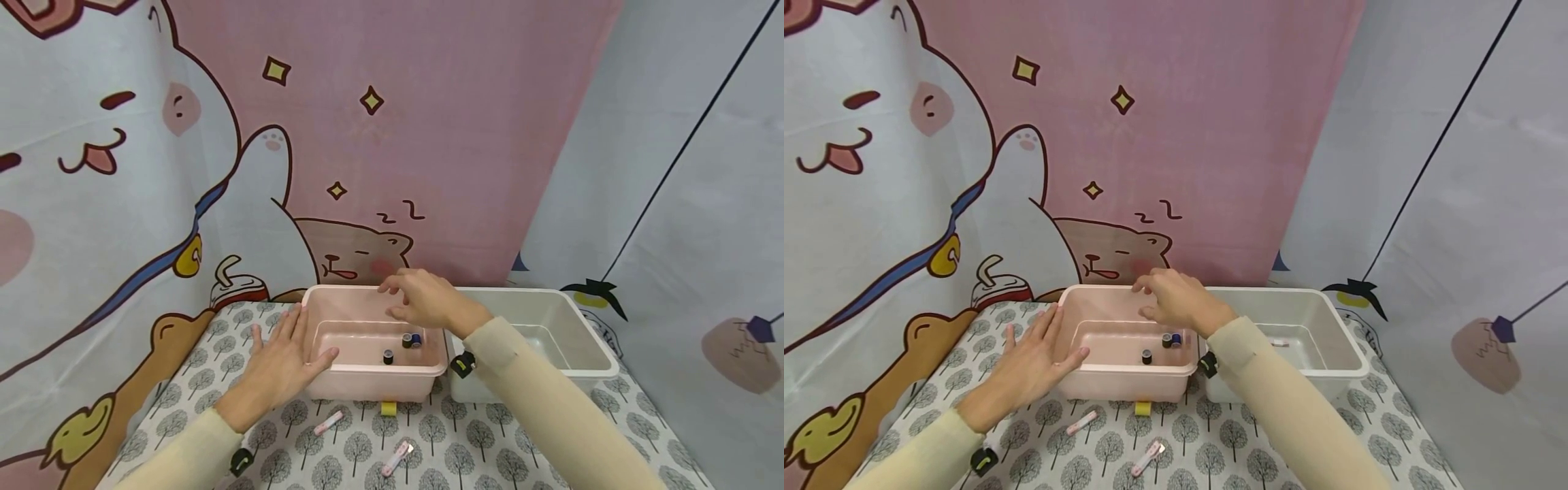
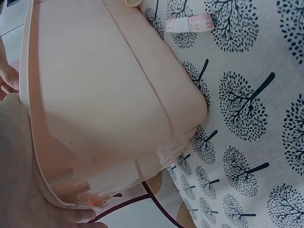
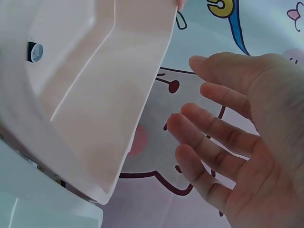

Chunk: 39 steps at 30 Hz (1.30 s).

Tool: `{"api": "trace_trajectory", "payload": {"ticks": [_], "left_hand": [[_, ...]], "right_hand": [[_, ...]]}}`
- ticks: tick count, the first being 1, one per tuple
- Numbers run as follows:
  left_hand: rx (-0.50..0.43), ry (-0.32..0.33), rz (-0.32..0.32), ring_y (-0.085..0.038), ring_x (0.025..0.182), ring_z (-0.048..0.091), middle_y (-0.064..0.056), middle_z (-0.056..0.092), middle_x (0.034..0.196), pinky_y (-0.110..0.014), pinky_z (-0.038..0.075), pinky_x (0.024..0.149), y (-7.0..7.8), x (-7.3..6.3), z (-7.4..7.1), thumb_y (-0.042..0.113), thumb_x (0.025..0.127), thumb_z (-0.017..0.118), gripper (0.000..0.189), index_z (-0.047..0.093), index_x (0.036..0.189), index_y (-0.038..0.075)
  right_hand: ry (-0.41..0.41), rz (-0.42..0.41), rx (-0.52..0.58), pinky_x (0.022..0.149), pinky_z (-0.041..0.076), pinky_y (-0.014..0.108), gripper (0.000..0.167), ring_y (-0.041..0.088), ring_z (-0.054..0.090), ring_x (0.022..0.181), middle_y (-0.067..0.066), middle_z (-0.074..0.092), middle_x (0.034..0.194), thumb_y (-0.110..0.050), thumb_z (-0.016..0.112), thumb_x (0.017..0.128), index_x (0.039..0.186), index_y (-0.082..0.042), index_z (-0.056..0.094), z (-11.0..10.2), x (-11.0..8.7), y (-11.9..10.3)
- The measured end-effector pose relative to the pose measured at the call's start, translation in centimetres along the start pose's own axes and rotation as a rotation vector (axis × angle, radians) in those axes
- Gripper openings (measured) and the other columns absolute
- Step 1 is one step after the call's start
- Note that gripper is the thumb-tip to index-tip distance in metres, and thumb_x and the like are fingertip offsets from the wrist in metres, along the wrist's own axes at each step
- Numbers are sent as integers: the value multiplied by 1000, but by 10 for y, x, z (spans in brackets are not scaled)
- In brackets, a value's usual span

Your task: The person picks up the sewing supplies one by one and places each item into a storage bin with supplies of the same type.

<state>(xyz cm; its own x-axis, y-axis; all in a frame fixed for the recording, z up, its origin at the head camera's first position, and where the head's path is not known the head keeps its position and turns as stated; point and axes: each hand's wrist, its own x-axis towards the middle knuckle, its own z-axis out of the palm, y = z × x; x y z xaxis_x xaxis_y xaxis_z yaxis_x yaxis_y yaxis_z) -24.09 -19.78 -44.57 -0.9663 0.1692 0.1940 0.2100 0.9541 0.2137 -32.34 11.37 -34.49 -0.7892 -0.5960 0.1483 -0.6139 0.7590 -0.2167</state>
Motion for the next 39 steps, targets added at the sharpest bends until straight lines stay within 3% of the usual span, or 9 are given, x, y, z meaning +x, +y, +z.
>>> {"api": "trace_trajectory", "payload": {"ticks": [8, 15, 24, 39], "left_hand": [[-2, 3, 0, -52, 180, 25, -23, 16, 195, -95, 6, 134, 0, 1, -2, 83, 113, 45, 114, 21, 184, -3], [-2, 1, -1, -52, 180, 24, -23, 16, 195, -95, 7, 133, -1, 0, -1, 86, 112, 42, 116, 21, 184, -3], [-3, 5, -2, -52, 180, 24, -24, 16, 195, -95, 6, 134, -1, 1, -1, 82, 113, 46, 114, 21, 183, -4], [-17, 10, 3, -52, 180, 24, -24, 16, 195, -95, 5, 134, -1, 1, 1, 87, 112, 41, 117, 22, 184, -3]], "right_hand": [[4, -30, 22, 76, 64, 31, 43, 13, 76, 102, -4, 79, 127, -33, 88, 107, 149, -26, 80, 0, -15, -3], [30, -73, 37, 85, 68, 36, 41, 21, 81, 107, 0, 79, 125, -28, 88, 107, 147, -21, 81, 3, -29, -4], [81, -123, -13, 81, 65, 31, 40, 16, 80, 103, 5, 80, 139, -28, 88, 106, 145, -21, 80, 7, -49, -6], [136, -190, 24, 78, 65, 24, 38, 10, 78, 95, 0, 81, 128, -26, 91, 103, 139, -18, 83, 18, -78, -10]]}}
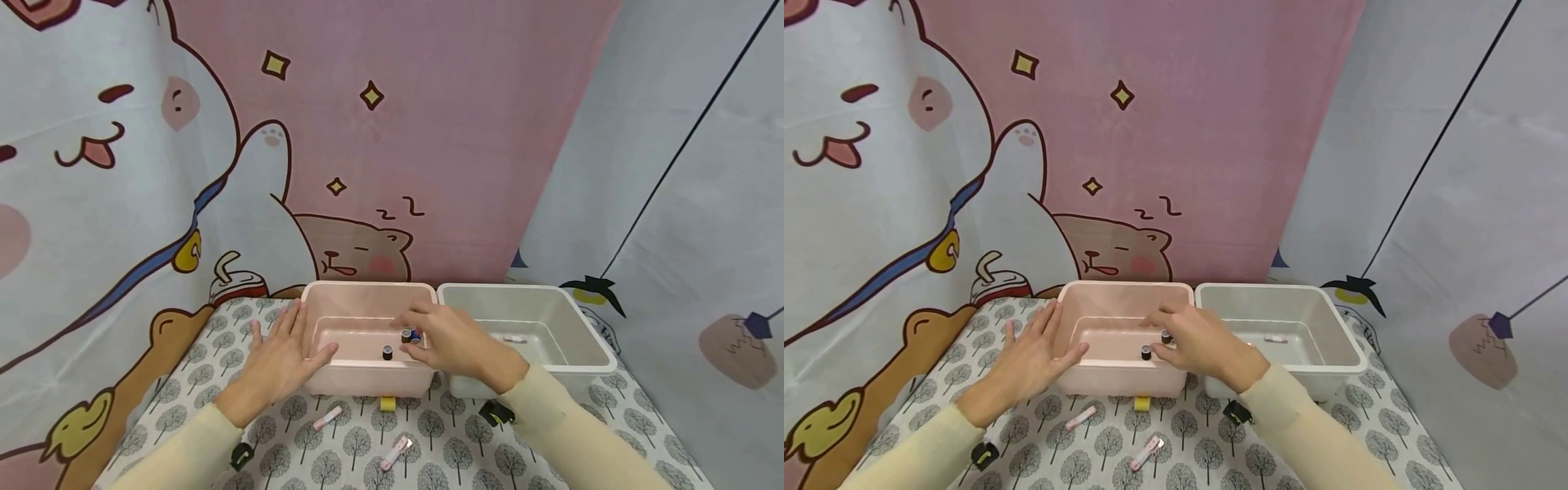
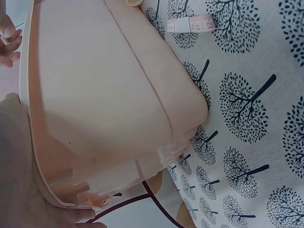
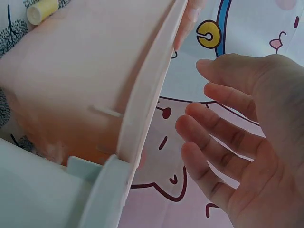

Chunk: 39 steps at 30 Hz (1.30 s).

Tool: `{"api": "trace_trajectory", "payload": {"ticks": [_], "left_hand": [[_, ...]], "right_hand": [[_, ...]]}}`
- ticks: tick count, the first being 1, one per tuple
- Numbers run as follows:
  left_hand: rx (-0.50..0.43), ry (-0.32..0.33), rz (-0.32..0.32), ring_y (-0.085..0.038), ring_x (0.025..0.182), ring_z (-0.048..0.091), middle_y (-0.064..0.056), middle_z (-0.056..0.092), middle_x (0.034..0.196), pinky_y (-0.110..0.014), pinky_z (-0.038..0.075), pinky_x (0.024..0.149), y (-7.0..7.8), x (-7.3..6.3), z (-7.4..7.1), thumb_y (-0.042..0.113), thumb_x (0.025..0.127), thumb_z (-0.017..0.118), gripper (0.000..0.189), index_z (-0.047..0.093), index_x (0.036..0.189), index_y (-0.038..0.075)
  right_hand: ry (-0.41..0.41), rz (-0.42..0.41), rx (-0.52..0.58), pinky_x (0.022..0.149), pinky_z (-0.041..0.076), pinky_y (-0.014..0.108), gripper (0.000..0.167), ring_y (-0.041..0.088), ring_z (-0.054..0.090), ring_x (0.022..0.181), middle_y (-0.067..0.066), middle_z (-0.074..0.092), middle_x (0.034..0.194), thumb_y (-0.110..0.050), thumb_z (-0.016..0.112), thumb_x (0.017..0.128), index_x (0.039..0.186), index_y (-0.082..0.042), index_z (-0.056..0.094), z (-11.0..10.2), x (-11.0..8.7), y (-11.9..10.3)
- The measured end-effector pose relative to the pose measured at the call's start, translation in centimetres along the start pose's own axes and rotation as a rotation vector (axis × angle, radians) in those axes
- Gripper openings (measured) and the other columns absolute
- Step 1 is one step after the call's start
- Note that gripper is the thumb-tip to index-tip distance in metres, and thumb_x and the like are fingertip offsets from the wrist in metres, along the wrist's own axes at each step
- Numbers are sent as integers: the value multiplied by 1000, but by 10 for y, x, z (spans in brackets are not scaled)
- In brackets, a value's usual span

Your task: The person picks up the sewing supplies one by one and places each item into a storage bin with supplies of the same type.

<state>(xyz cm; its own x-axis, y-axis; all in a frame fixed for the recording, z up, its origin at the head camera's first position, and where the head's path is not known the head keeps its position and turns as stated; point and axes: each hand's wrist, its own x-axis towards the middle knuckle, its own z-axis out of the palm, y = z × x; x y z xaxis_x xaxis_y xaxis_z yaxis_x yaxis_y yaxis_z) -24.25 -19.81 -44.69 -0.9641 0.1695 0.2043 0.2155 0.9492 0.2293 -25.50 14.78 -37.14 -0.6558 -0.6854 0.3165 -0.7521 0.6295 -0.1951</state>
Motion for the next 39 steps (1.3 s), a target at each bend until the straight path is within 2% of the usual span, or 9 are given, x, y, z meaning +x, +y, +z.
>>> {"api": "trace_trajectory", "payload": {"ticks": [5, 9, 15, 18, 21, 26, 32, 39], "left_hand": [[-3, 0, 3, -52, 180, 24, -24, 17, 195, -95, 5, 134, 0, 0, 0, 84, 112, 44, 115, 22, 184, -4], [-2, -1, 6, -52, 180, 24, -24, 17, 195, -95, 5, 133, 0, 1, -1, 82, 113, 46, 114, 22, 184, -4], [-1, -3, 6, -52, 180, 23, -24, 16, 195, -95, 4, 133, 1, 2, -2, 83, 113, 44, 114, 20, 184, -3], [-5, -5, 6, -52, 181, 22, -24, 16, 195, -95, 4, 133, 1, 2, -3, 85, 113, 42, 115, 20, 184, -3], [-9, -10, 4, -52, 181, 22, -24, 15, 195, -95, 4, 133, 2, 1, -3, 85, 113, 42, 116, 20, 184, -3], [-15, -13, -1, -53, 180, 21, -24, 15, 195, -95, 3, 134, 1, 1, -3, 84, 113, 43, 115, 20, 184, -3], [-21, -18, -8, -53, 181, 20, -24, 15, 196, -94, 3, 135, 1, 2, -3, 86, 112, 42, 117, 20, 184, -3], [-18, -22, -11, -54, 180, 21, -24, 15, 196, -94, 3, 135, 1, 2, -3, 86, 112, 42, 117, 19, 185, -3]], "right_hand": [[1, -18, 49, 85, 69, 25, 43, 6, 76, 93, 2, 80, 130, -22, 89, 104, 145, -14, 80, 1, -11, -3], [5, -23, 62, 81, 68, 25, 41, 3, 70, 85, 2, 79, 132, -23, 89, 104, 144, -16, 81, 3, -19, -5], [61, -75, 54, 82, 70, 24, 35, 13, 81, 87, 6, 81, 135, -21, 91, 103, 137, -15, 83, 10, -28, -7], [58, -89, 93, 83, 71, 22, 35, 13, 86, 92, 7, 80, 140, -19, 90, 103, 137, -14, 83, 13, -33, -9], [39, -91, 127, 86, 71, 21, 36, 14, 86, 96, 6, 78, 138, -17, 90, 103, 138, -13, 82, 15, -38, -12], [40, -119, 119, 89, 70, 23, 38, 14, 81, 100, 2, 78, 133, -16, 92, 101, 138, -14, 82, 19, -46, -15], [54, -155, 128, 87, 66, 18, 39, 2, 68, 100, -3, 75, 131, -17, 93, 101, 138, -17, 82, 30, -55, -15], [25, -151, 137, 91, 66, 19, 38, 1, 70, 104, -6, 76, 131, -21, 90, 104, 140, -19, 81, 44, -69, -16]]}}
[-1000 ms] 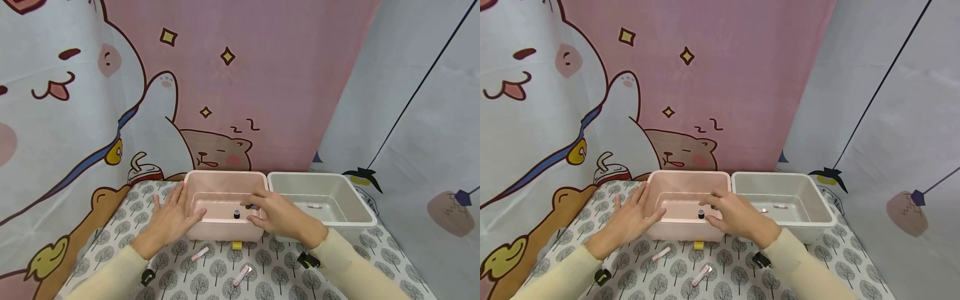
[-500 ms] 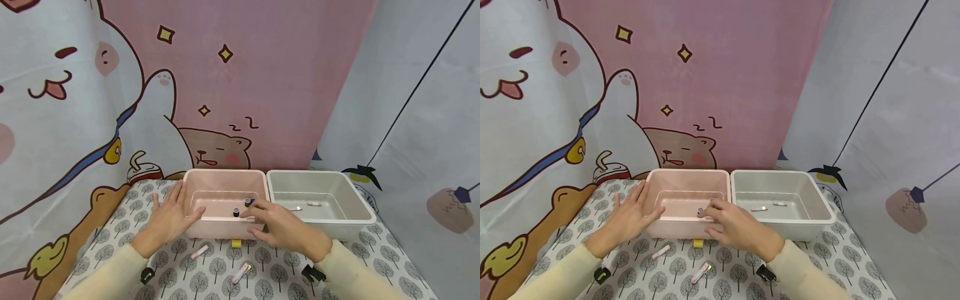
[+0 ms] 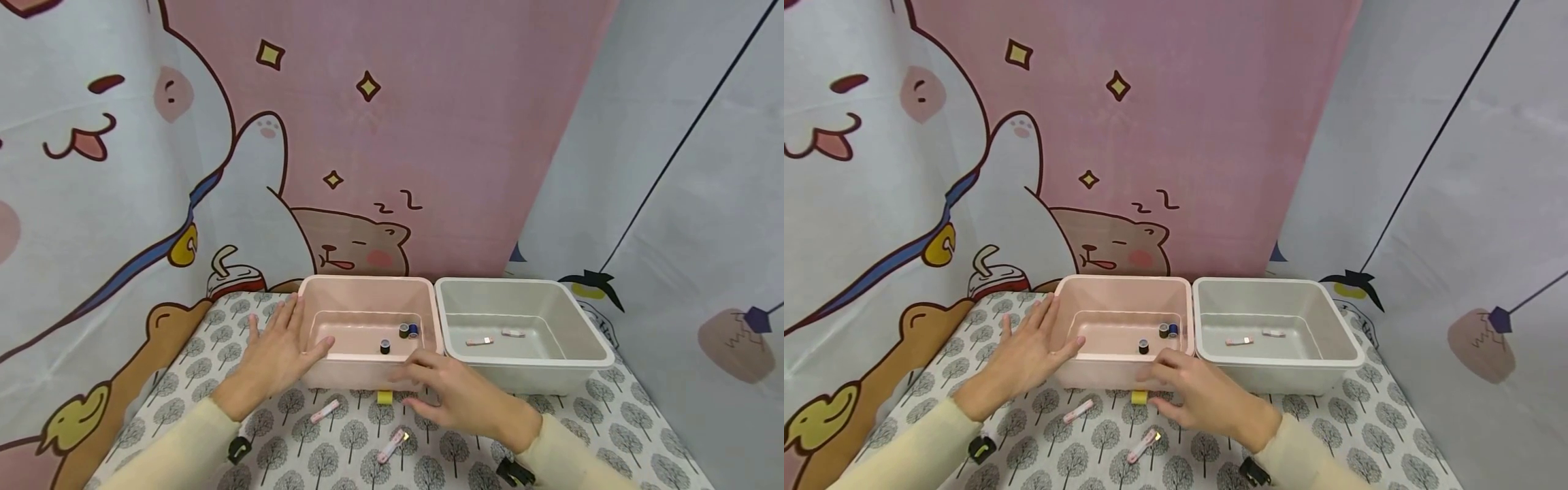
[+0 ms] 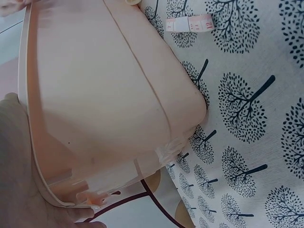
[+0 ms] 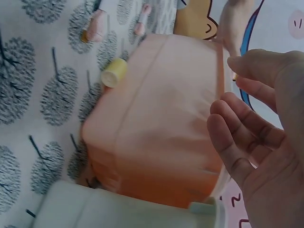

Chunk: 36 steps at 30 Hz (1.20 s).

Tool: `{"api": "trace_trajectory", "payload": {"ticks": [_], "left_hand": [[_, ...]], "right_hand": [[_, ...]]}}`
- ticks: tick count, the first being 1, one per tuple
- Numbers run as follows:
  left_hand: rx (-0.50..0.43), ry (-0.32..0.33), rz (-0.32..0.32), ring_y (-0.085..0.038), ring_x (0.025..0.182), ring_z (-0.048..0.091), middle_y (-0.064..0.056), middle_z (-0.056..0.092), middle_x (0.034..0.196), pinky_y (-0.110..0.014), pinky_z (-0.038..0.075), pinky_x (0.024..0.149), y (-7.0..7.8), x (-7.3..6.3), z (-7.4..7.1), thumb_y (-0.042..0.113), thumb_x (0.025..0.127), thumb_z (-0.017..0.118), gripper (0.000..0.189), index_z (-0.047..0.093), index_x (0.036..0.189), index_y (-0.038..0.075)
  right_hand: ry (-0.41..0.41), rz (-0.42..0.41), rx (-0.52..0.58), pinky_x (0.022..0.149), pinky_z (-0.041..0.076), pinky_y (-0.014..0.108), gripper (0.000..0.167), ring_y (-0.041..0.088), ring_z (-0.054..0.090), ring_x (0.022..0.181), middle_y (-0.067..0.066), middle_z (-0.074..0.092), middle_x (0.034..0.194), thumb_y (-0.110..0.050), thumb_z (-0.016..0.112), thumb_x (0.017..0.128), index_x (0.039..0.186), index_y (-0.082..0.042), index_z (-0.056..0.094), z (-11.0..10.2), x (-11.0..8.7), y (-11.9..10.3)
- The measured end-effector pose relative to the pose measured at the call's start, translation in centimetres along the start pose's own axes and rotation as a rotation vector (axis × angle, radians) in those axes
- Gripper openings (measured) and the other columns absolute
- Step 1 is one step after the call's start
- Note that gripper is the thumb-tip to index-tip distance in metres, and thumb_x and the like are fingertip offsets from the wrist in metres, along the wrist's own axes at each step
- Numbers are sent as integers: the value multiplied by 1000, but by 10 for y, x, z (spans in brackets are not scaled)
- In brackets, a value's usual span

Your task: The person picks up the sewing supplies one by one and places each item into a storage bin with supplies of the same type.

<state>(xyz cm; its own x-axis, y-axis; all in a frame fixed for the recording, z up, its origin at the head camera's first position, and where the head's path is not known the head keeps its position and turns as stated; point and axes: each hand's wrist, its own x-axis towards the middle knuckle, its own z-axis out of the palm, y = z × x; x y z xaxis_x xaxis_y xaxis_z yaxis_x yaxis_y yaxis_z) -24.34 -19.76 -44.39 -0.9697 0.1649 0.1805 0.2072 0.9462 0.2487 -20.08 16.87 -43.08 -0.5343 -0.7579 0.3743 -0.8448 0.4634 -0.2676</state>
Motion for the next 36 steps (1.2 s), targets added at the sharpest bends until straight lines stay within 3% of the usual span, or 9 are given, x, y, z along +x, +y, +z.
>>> {"api": "trace_trajectory", "payload": {"ticks": [5, 10, 18, 23, 36], "left_hand": [[1, 0, 0, -54, 180, 22, -24, 16, 195, -94, 4, 135, 0, 0, -1, 85, 112, 43, 117, 19, 185, -3], [-3, -1, -1, -54, 180, 22, -24, 16, 195, -94, 4, 135, 1, -1, -1, 85, 112, 43, 116, 20, 184, -3], [1, 0, 2, -54, 180, 22, -24, 16, 195, -94, 4, 135, 0, -1, 0, 85, 112, 43, 116, 20, 184, -3], [1, 0, 2, -54, 180, 21, -24, 15, 195, -94, 4, 135, 0, 0, 0, 85, 112, 42, 116, 19, 185, -3], [9, 7, 2, -54, 180, 21, -23, 15, 196, -94, 4, 135, -1, 0, 1, 87, 112, 40, 116, 19, 185, -1]], "right_hand": [[-14, 0, -5, 91, 66, 18, 40, 2, 73, 102, -5, 78, 129, -23, 90, 103, 143, -20, 81, 10, -5, 0], [-28, -2, 6, 99, 68, 24, 40, 9, 79, 114, -8, 77, 135, -23, 91, 103, 141, -22, 80, 20, -9, 2], [-134, 65, 45, 99, 69, 27, 43, 13, 79, 117, -6, 76, 143, -27, 89, 106, 147, -24, 79, 33, -14, 2], [-199, 110, 75, 100, 68, 24, 46, 9, 78, 115, -11, 75, 140, -38, 89, 105, 149, -29, 78, 40, -17, 0], [-313, 140, 81, 105, 67, 31, 58, -1, 70, 119, -20, 70, 139, -57, 94, 96, 149, -41, 77, 58, -19, 7]]}}
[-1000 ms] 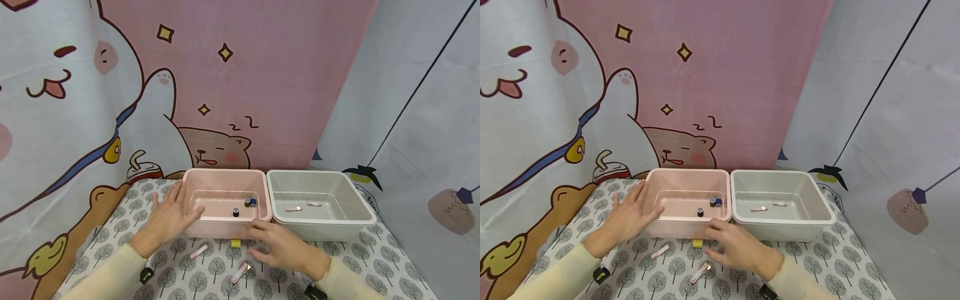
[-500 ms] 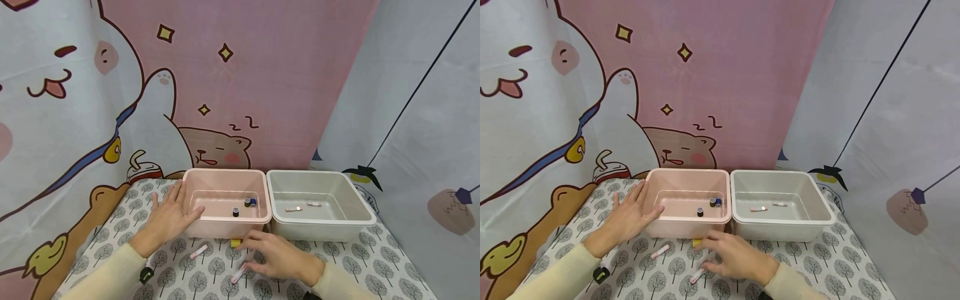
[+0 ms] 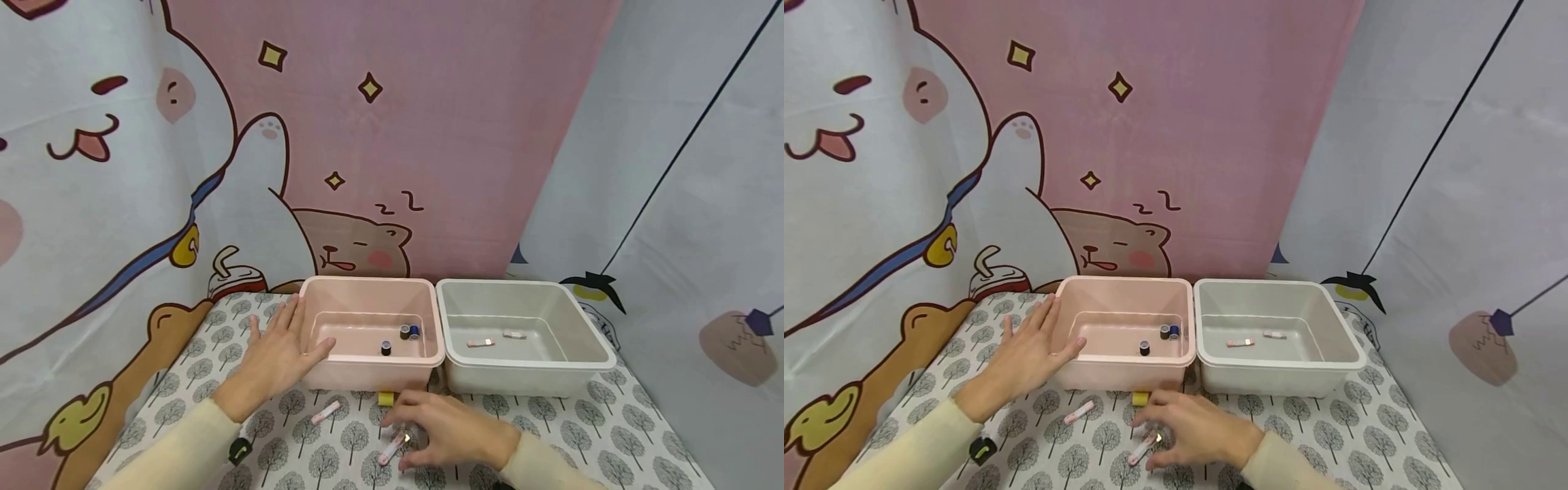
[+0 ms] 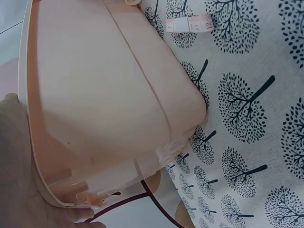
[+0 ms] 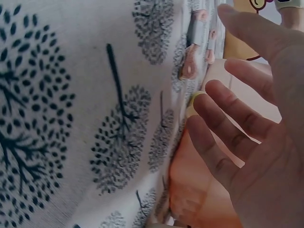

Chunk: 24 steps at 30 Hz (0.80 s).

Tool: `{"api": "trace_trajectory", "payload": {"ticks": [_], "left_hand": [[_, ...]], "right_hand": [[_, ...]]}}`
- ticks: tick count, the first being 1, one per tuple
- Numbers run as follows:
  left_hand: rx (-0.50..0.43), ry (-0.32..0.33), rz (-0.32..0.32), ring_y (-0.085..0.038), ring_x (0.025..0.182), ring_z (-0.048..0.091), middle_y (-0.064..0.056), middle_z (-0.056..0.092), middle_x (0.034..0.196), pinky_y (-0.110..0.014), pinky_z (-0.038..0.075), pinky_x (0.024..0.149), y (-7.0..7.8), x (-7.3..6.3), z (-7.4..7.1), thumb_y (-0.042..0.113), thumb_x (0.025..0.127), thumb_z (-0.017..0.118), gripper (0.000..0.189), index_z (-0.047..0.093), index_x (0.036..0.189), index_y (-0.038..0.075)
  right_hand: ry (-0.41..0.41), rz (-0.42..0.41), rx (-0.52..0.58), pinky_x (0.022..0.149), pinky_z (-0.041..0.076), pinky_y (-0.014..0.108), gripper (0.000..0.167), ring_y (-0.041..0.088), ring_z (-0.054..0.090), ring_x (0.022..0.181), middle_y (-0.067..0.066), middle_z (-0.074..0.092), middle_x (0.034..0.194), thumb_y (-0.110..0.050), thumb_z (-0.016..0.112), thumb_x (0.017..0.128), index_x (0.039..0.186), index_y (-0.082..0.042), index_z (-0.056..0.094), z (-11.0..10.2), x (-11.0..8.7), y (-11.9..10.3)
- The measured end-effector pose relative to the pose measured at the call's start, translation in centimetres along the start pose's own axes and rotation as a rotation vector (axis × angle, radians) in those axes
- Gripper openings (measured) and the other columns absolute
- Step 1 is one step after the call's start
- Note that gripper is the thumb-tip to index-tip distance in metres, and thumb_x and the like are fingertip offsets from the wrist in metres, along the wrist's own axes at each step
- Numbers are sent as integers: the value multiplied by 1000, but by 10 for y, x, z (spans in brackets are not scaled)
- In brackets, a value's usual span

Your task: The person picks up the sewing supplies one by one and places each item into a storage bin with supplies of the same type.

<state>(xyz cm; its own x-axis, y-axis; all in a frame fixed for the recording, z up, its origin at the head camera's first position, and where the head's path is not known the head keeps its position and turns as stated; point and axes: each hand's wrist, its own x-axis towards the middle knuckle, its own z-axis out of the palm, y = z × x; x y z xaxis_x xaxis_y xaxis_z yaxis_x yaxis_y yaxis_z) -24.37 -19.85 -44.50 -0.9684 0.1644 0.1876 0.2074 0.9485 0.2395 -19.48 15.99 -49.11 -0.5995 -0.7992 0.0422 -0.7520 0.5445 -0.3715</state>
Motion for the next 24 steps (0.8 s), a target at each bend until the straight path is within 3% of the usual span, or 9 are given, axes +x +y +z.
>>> {"api": "trace_trajectory", "payload": {"ticks": [12, 17, 24], "left_hand": [[25, -17, 19, -55, 179, 23, -24, 16, 195, -93, 3, 135, -3, 5, 0, 85, 113, 43, 115, 21, 184, -3], [45, -21, 18, -55, 179, 24, -23, 16, 194, -93, 3, 136, -2, 3, 1, 85, 112, 42, 115, 21, 184, -2], [85, -37, 7, -56, 179, 20, -22, 12, 194, -92, 2, 136, 2, 1, -5, 92, 111, 28, 120, 19, 184, -2]], "right_hand": [[-49, 48, 31, 109, 66, 34, 66, -3, 66, 123, -21, 68, 138, -62, 97, 90, 150, -45, 76, 17, 10, 7], [-64, 43, 73, 109, 64, 31, 57, -5, 63, 123, -22, 67, 135, -57, 99, 91, 143, -46, 80, 21, 12, 10], [-33, 3, 58, 103, 61, 23, 39, -9, 59, 115, -23, 67, 125, -49, 100, 92, 128, -44, 86, 16, 13, 8]]}}
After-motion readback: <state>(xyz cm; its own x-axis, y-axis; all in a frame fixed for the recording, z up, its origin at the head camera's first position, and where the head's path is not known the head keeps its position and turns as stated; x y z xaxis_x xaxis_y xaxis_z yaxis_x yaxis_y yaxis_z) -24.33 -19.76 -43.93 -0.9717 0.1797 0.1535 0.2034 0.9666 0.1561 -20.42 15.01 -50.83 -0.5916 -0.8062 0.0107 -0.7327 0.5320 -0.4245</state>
